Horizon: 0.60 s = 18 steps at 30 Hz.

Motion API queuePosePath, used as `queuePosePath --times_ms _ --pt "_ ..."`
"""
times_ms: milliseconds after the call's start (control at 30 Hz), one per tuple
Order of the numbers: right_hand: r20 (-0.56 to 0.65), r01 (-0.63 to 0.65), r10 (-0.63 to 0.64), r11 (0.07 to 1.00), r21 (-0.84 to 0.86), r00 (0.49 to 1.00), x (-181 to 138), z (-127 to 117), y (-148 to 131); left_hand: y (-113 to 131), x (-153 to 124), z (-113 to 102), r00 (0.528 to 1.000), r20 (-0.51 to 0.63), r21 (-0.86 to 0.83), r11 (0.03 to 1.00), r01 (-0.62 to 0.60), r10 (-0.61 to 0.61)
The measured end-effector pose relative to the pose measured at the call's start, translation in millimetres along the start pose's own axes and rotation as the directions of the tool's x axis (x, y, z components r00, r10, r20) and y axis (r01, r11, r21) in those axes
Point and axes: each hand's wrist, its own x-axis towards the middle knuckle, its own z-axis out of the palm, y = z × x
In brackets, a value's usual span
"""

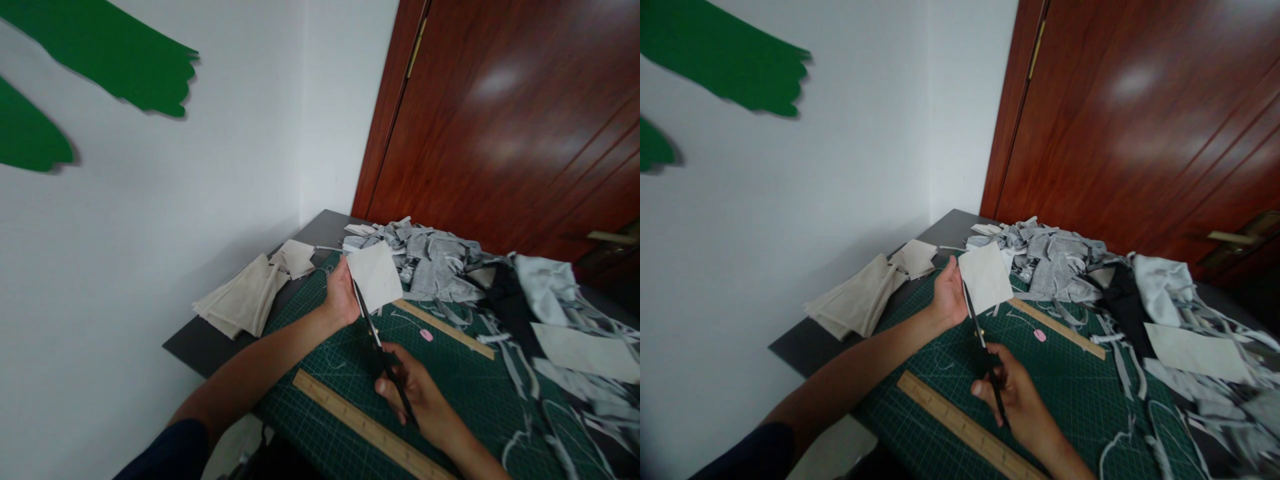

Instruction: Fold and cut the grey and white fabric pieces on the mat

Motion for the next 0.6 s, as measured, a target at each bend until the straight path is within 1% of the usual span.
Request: queuePosePath --times_ms 167,333,500,600 --pt "0.002 0.022 -0.022 1.0 -0.008 1.0 0 -1 2 8 7 -5 0.999 -0.023 0.024 0.999 0.025 -0.024" --pt "0.017 0.013 -0.012 0.999 -0.039 1.0 -1 -2 -1 11 13 -8 0.999 -0.035 -0.009 1.0 0.012 -0.012" --pt "0.016 0.009 -0.008 0.999 -0.05 1.0 0 -1 1 10 9 -3 0.997 -0.082 0.033 0.999 0.002 0.001" --pt "0.003 0.021 -0.021 0.998 -0.059 1.0 -1 -1 1 8 4 1 0.996 -0.089 0.059 0.998 0.005 0.0"
